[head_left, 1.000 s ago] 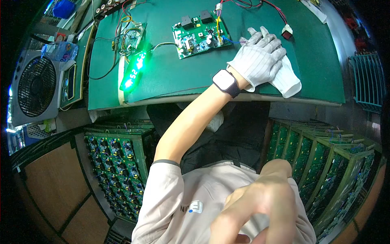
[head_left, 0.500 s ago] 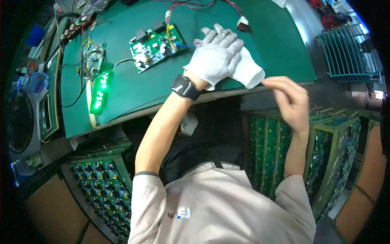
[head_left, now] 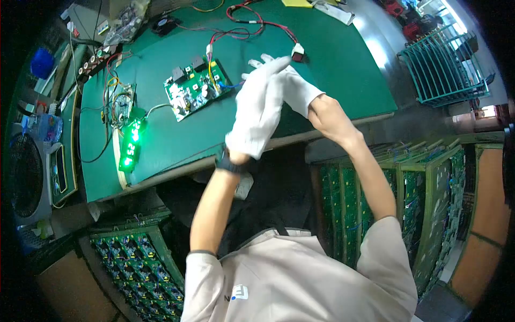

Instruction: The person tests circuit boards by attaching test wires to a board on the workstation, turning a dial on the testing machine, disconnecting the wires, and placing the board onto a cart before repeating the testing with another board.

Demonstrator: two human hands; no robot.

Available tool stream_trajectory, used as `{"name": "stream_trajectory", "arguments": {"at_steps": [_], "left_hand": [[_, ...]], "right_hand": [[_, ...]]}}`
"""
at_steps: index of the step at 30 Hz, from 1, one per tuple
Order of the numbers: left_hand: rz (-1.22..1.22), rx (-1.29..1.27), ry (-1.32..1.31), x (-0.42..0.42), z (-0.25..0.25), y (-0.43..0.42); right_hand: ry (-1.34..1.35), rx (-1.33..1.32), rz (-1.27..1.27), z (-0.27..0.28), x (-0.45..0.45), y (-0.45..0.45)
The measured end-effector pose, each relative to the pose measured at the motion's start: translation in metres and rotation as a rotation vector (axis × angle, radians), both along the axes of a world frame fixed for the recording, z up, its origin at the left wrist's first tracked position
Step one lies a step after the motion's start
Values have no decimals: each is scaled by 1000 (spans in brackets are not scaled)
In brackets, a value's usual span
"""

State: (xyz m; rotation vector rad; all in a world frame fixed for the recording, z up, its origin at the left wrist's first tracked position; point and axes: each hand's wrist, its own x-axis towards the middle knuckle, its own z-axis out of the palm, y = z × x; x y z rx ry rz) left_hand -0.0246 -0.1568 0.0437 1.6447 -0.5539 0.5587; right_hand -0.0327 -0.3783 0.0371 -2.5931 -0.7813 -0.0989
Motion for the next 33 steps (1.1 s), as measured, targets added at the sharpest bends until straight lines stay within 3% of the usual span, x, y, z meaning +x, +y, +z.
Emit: {"name": "stream_trajectory", "arguments": {"at_steps": [1, 3, 5, 6, 8, 11, 15, 21, 23, 27, 29, 31, 33], "left_hand": [[13, -157, 73, -14, 6, 1], [2, -378, 212, -41, -1, 3], [50, -254, 295, -56, -8, -3], [45, -217, 291, -57, -12, -10], [93, -72, 228, -56, -18, -24], [177, 61, -32, -46, -18, -32], [202, 189, -32, -42, -9, -38], [218, 279, -104, -31, -4, -45], [210, 320, -101, -31, -9, -49], [175, 300, -120, -32, -7, -54], [170, 381, -104, -35, -1, -53], [154, 320, -187, -32, -3, -51], [160, 240, -90, -34, -5, -50]], "right_hand": [[-59, 162, -68, 5, -1, 4], [229, 470, -176, 13, -3, 8], [166, 719, -199, 7, -11, 20], [165, 718, -199, 2, -13, 27], [383, 1242, -268, -10, -17, 41], [278, 1271, -288, -12, -14, 58], [390, 1398, -423, -1, -12, 68], [437, 1407, -401, -12, -3, 67], [529, 1574, -221, -35, 5, 55], [491, 1607, -40, -51, 21, 54], [470, 1611, 48, -31, 24, 62], [905, 2027, 189, 6, 20, 78], [886, 2058, 268, -2, 16, 73]]}}
